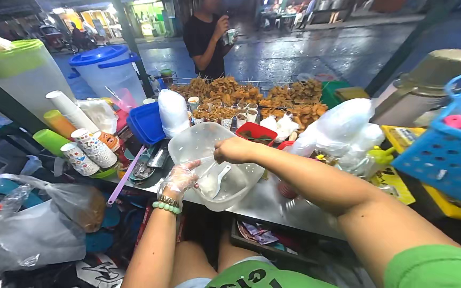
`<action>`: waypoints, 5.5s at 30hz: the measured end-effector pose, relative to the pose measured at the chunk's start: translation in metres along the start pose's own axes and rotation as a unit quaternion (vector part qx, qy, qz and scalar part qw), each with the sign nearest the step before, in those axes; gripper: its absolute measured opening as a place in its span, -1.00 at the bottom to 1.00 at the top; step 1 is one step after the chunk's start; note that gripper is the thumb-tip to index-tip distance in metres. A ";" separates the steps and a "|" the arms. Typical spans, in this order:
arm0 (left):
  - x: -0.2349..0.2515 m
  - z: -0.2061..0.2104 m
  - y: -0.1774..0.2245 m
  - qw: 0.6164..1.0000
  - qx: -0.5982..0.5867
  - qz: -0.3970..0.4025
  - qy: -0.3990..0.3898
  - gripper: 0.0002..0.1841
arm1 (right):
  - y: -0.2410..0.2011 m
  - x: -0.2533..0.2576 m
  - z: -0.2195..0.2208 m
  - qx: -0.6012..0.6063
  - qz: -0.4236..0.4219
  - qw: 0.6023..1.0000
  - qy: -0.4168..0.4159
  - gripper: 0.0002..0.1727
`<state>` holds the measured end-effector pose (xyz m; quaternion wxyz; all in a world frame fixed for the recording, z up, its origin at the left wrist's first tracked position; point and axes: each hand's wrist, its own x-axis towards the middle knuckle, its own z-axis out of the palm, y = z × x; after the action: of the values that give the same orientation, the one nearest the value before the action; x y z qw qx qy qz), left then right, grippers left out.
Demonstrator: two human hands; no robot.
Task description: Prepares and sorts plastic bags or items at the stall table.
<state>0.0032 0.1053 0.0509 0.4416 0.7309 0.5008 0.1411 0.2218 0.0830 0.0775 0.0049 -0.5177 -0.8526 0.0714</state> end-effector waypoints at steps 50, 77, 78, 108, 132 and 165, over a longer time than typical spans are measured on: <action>-0.076 0.046 0.024 0.969 -0.136 0.181 0.096 -0.40 | -0.079 -0.030 0.005 0.166 -0.097 0.870 0.455 -0.72; -0.069 0.073 -0.031 0.933 -0.228 0.265 0.085 -0.89 | -0.068 -0.062 0.073 0.750 0.117 0.521 0.390 -0.72; -0.071 0.064 -0.026 0.942 -0.170 0.247 0.153 -0.89 | -0.069 -0.066 0.076 0.754 0.097 0.520 0.391 -0.73; -0.103 0.049 -0.056 0.933 -0.275 0.182 0.141 0.01 | -0.108 -0.050 0.121 0.244 0.020 0.914 0.324 -0.28; -0.186 -0.014 -0.156 0.875 -0.230 0.069 0.420 -0.53 | -0.136 0.017 0.183 0.653 0.125 0.738 -0.116 -0.24; -0.134 0.055 -0.131 0.921 -0.250 0.049 0.296 -0.78 | -0.110 -0.084 0.189 0.400 -0.122 0.851 0.317 -0.77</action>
<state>-0.1021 -0.0225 -0.0521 0.4342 0.5451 0.5209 0.4930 0.1484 -0.0632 -0.0899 0.4900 -0.3570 -0.7591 0.2369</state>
